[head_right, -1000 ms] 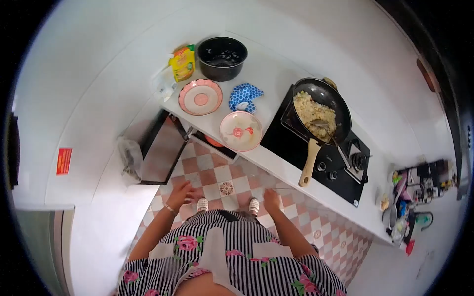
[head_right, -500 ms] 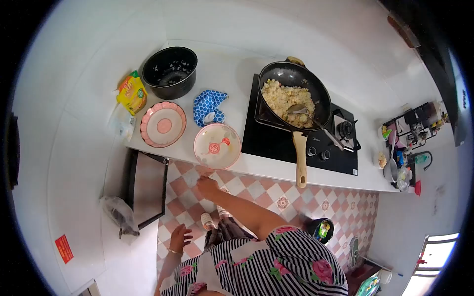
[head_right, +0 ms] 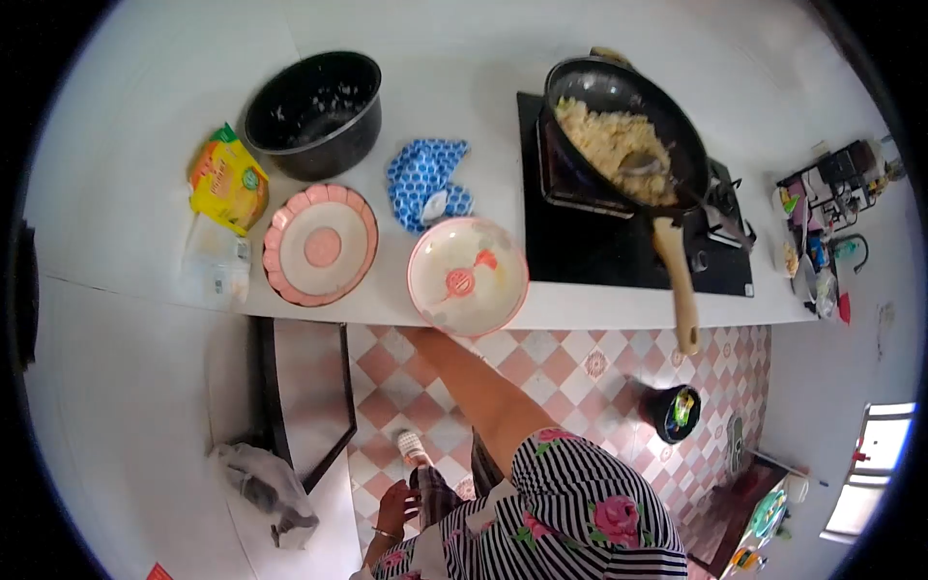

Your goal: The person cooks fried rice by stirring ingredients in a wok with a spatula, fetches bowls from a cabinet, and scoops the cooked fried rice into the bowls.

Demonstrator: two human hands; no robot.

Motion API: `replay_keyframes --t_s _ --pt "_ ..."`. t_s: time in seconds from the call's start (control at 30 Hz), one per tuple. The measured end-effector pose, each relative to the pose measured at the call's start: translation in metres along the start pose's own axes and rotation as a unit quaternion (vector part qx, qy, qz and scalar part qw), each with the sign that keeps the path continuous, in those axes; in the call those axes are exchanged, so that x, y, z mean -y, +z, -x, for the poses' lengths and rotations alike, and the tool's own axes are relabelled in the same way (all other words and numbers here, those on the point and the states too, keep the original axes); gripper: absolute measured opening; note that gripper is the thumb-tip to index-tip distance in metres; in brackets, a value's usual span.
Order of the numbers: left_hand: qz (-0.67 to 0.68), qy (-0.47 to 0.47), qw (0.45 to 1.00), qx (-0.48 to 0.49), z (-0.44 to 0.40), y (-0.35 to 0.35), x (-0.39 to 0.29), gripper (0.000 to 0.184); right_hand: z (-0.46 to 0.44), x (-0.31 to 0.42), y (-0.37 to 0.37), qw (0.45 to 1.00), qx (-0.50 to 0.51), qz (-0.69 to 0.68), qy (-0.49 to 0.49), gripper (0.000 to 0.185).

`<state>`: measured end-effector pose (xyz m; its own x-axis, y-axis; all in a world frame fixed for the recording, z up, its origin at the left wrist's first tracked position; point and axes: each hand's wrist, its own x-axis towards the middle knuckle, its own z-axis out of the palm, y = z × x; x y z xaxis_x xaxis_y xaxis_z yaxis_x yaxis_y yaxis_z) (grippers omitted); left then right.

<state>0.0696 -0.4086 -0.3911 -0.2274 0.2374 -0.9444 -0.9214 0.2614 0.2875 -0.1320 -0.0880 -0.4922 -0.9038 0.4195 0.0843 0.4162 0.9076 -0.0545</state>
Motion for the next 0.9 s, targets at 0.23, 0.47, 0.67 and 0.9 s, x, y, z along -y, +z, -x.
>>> replay_keyframes --t_s 0.23,0.47,0.67,0.9 --pt "-0.043 -0.036 0.998 -0.01 -0.03 -0.051 0.017 0.045 -0.008 -0.02 0.024 1.0 -0.007 0.006 0.026 0.034" --pt "-0.083 -0.046 0.996 0.001 -0.054 -0.07 0.025 0.043 -0.016 -0.034 0.038 0.999 -0.008 0.009 0.031 0.034" --pt "-0.078 -0.047 0.996 0.004 -0.065 -0.072 0.024 0.041 -0.027 -0.043 0.034 1.0 -0.008 0.007 0.029 0.033" --pt "-0.062 -0.073 0.995 -0.006 -0.07 -0.071 0.025 0.043 -0.038 -0.048 0.03 1.0 -0.006 0.001 0.03 0.033"
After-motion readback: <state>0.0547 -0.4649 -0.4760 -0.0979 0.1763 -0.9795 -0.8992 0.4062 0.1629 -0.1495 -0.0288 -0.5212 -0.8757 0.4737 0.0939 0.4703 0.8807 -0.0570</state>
